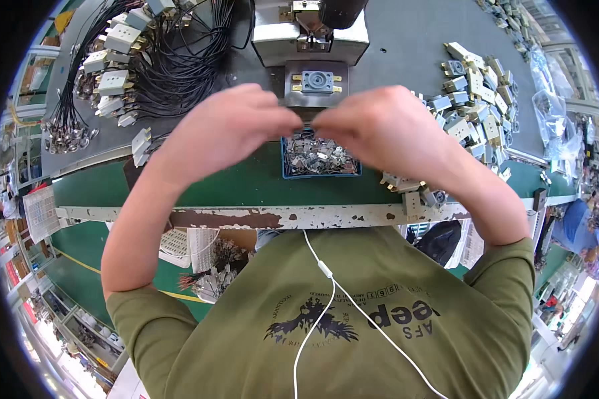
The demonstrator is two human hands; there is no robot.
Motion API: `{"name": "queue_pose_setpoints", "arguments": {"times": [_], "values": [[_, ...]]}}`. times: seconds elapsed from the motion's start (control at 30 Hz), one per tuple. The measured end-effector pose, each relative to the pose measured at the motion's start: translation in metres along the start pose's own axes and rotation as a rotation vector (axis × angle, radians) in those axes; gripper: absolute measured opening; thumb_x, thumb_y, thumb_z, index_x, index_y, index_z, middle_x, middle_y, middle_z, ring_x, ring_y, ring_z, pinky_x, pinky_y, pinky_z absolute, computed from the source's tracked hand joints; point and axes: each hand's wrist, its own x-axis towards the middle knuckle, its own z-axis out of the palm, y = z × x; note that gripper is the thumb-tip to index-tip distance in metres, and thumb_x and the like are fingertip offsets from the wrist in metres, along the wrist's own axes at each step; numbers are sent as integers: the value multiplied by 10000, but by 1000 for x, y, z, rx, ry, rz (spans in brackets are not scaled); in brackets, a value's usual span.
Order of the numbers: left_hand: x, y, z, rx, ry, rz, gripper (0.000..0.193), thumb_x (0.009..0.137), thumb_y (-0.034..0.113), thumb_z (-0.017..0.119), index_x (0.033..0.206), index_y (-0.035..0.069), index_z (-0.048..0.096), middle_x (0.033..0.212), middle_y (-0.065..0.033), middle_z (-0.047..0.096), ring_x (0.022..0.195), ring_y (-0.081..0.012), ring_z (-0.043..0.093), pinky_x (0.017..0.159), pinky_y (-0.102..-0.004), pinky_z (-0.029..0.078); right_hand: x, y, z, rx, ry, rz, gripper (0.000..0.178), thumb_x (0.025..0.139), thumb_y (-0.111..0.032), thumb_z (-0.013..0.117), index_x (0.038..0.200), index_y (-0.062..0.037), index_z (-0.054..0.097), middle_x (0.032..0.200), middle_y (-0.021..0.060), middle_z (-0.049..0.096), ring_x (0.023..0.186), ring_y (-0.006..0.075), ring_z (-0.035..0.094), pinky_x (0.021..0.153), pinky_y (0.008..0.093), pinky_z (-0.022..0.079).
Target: Assembling electronic components using an electric screwdriver at a factory workstation.
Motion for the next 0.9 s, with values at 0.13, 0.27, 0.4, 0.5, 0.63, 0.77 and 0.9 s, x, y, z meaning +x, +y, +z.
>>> {"name": "queue_pose_setpoints", "arguments": {"times": [0.13, 0.27, 0.4, 0.5, 0.63, 0.77, 0.9], "values": [[6, 0, 13, 63, 70, -38, 212, 879, 105, 701, 1090, 107, 720, 900, -79, 677, 915, -300, 668, 794, -421, 536, -14, 5, 8, 389, 160, 183, 316, 902, -59, 762, 1216, -69, 723, 922, 116, 742, 841, 187, 720, 741, 326, 570], [10, 11, 18, 77, 121, -42, 214, 896, 114, 697, 1109, 105, 714, 907, -76, 680, 910, -305, 671, 799, -421, 538, -40, 6, 13, 783, 185, 365, 500, 953, 22, 701, 1431, -27, 563, 1173, 98, 709, 1021, 105, 675, 884, 283, 553], [14, 10, 20, -35, 182, 0, 228, 914, 112, 698, 1142, 111, 717, 874, -102, 629, 837, -312, 628, 754, -430, 498, -39, 4, 5, 829, 153, 413, 468, 999, 28, 637, 1451, 16, 518, 1254, 124, 689, 1138, 140, 661, 992, 295, 537], [16, 11, 9, -29, 146, 10, 207, 928, 110, 687, 1133, 98, 712, 865, -104, 645, 839, -309, 645, 753, -417, 504, -39, 5, 6, 798, 95, 446, 440, 1026, -3, 610, 1454, 17, 509, 1296, 143, 684, 1176, 166, 660, 1009, 310, 537], [16, 14, 3, -96, 87, -66, 165, 957, 119, 652, 1101, 57, 705, 822, -113, 676, 830, -302, 678, 746, -401, 516, -38, 6, 11, 981, 130, 385, 435, 1070, -77, 563, 1483, 18, 468, 1377, 164, 641, 1221, 211, 653, 1029, 349, 538], [11, 10, -3, -127, 26, -100, 158, 970, 128, 635, 1078, 34, 701, 832, -125, 699, 797, -299, 689, 737, -398, 521, -36, 6, 17, 1130, 124, 357, 450, 1110, -158, 497, 1517, 16, 416, 1452, 176, 584, 1279, 254, 627, 1063, 385, 532], [10, 6, -6, -112, 79, -45, 161, 971, 121, 637, 1081, 23, 702, 849, -134, 710, 752, -287, 699, 727, -395, 532, -33, 8, 19, 1308, 93, 352, 462, 1125, -193, 457, 1535, 8, 392, 1469, 181, 568, 1298, 272, 617, 1078, 397, 527]]}}
